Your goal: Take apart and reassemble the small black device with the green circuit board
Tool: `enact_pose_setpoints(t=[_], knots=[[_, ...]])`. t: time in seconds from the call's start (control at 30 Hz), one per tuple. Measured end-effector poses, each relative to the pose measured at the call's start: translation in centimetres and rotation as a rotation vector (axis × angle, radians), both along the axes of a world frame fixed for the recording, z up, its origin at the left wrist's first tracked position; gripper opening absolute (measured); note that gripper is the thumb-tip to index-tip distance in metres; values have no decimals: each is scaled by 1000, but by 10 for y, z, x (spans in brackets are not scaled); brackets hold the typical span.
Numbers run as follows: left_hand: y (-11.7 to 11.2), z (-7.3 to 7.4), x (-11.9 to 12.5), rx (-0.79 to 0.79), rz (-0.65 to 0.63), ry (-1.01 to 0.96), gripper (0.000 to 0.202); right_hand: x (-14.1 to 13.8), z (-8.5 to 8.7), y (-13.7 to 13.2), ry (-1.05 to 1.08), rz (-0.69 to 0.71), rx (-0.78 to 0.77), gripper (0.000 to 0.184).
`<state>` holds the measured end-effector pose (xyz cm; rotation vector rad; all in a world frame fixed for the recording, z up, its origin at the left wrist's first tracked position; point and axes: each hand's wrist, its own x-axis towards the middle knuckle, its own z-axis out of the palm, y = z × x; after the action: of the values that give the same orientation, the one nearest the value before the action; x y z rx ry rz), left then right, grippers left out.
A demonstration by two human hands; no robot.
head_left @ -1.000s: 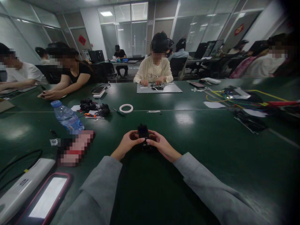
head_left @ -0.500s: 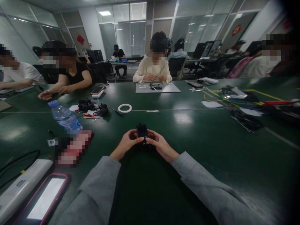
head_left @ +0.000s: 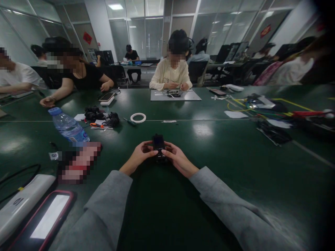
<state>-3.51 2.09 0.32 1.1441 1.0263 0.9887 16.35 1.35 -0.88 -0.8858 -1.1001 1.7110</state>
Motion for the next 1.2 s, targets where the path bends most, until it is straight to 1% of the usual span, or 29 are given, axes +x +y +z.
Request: enact_pose_setpoints(t=[0.23,0.5,0.7,0.97,1.2], knots=[[0,1,-1,-26,0,-12,67,1,-2,1,-35,13,-2,60],[3,-7,-2,-4,2,-24,65,2,2,0,-34,18,-13,60],[4,-8,-1,-6,-1,-41,64,4,1,0,-10,15,-22,59],[3,-9,0,1,14,-49,63,0,-5,0,-24,-38,33,60],[3,-10,-1,19,12,-66,64,-3,-7,0,-88,-43,100,59]])
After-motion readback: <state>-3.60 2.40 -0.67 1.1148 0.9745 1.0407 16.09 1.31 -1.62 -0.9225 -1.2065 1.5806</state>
